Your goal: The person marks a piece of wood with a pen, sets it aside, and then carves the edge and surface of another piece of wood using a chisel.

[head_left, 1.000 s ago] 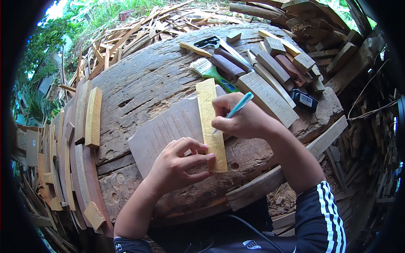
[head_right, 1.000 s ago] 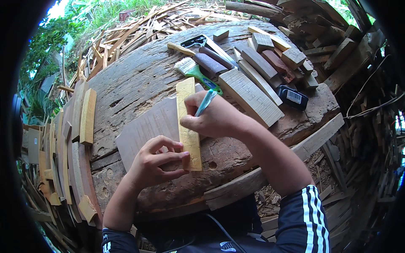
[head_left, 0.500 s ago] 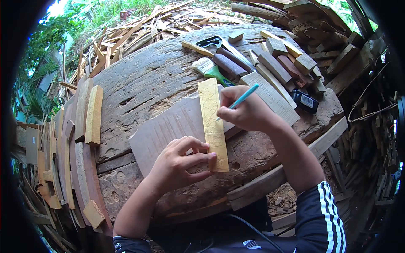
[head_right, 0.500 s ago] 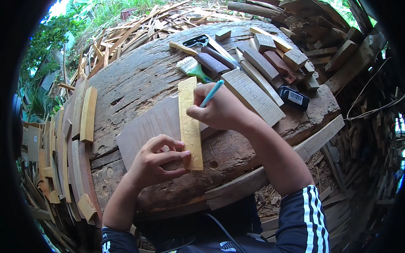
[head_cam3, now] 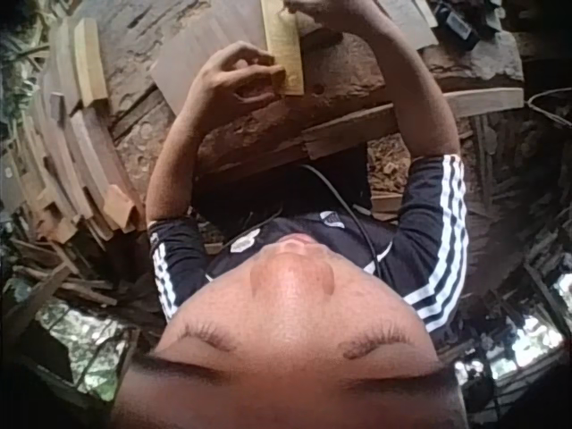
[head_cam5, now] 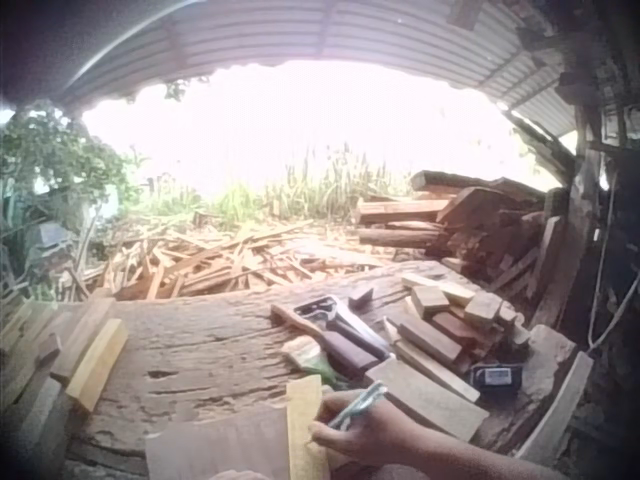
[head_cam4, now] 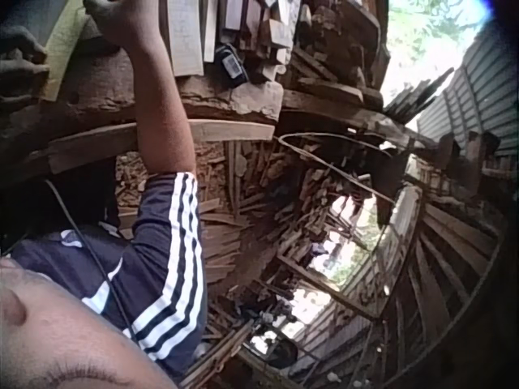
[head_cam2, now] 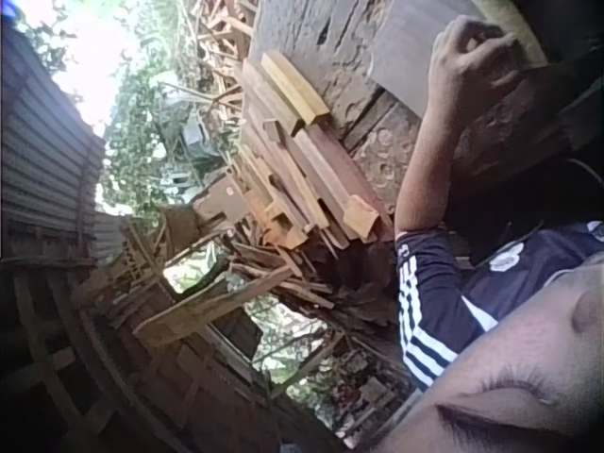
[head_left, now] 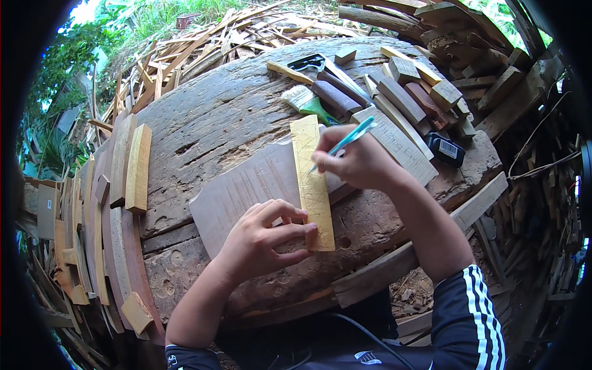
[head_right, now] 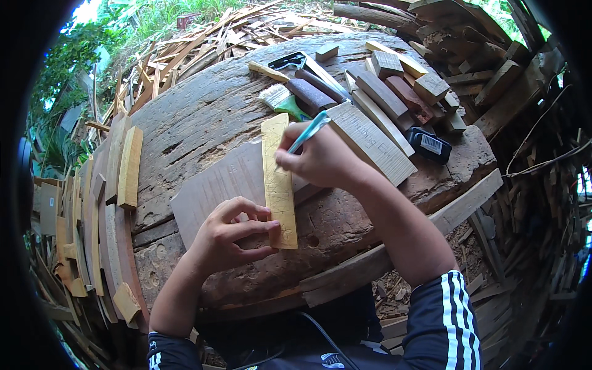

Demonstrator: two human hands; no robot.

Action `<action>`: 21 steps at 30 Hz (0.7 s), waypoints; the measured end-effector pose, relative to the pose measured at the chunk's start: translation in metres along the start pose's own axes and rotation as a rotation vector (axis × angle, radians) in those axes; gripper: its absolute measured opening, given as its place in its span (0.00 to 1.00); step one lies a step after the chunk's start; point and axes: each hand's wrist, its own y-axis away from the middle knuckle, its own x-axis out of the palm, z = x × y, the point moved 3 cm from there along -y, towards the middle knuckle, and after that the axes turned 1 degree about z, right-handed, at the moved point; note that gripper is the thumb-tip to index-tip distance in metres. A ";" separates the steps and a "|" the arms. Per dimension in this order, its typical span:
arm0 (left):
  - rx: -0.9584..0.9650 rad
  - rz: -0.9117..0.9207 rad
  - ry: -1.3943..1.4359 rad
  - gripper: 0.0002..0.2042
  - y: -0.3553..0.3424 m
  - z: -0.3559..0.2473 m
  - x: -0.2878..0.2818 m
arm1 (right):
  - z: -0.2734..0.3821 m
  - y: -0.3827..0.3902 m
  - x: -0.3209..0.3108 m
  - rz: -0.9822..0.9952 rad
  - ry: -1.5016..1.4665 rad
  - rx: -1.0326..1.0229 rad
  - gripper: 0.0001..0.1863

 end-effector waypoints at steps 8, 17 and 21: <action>0.028 -0.011 -0.004 0.22 -0.001 0.001 0.000 | -0.005 -0.002 0.003 -0.067 -0.041 -0.044 0.11; 0.012 -0.004 0.009 0.22 0.000 0.001 0.000 | -0.014 -0.007 -0.008 -0.233 0.062 -0.048 0.12; 0.044 -0.018 0.012 0.22 0.000 0.002 -0.001 | -0.013 -0.006 -0.004 -0.192 -0.014 -0.018 0.10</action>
